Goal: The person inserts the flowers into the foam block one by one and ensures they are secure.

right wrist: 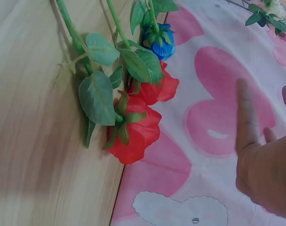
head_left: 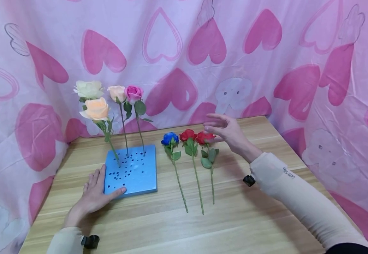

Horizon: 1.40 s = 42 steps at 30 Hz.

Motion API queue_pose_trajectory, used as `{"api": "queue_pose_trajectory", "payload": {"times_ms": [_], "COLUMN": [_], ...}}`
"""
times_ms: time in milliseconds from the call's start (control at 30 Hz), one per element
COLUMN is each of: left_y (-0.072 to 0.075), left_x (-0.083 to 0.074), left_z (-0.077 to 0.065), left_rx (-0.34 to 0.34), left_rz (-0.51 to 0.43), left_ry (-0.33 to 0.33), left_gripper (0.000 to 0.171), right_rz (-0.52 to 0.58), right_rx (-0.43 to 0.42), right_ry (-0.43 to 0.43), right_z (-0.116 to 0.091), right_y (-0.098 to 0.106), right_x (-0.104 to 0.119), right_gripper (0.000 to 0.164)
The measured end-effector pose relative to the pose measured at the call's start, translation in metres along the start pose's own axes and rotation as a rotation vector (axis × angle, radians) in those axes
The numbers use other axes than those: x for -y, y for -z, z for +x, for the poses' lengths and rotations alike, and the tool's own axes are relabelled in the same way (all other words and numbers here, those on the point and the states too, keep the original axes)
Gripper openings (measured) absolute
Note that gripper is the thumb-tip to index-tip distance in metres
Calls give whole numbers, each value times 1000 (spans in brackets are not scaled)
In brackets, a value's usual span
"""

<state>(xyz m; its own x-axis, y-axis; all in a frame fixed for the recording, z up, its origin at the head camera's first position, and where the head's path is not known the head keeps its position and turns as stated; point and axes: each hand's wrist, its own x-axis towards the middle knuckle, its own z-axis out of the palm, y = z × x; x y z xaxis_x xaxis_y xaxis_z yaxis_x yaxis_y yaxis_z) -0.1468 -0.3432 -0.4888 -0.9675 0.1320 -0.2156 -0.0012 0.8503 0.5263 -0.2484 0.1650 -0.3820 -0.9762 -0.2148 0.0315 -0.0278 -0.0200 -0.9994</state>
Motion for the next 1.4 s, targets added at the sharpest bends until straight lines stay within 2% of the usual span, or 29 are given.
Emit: {"api": "queue_pose_trajectory", "payload": {"times_ms": [200,400,767,1033,1400], "left_y": [0,-1,2,4,2], "left_x": [3,5,-1,-1,1], "left_z": [-2,-3,6,3,-1], "left_rx": [-5,0,-13,-12,-9], "left_rz": [-8,-11,-7,-14,-19], "left_ry": [-1,-3,-28,-23,-8], "left_gripper": [136,136,135,136,136], "right_rz": [11,32,-43,-55,-60], "right_rx": [-12,13,-4,-7,-73], "right_ry": [-57,-107,-269,-274,-311], "right_z": [-11,-27,-54,-60,-63], "right_y": [3,4,9,4,5], "right_x": [-9,-31,-68,-74,-80], "right_gripper": [66,70,77,78,70]}}
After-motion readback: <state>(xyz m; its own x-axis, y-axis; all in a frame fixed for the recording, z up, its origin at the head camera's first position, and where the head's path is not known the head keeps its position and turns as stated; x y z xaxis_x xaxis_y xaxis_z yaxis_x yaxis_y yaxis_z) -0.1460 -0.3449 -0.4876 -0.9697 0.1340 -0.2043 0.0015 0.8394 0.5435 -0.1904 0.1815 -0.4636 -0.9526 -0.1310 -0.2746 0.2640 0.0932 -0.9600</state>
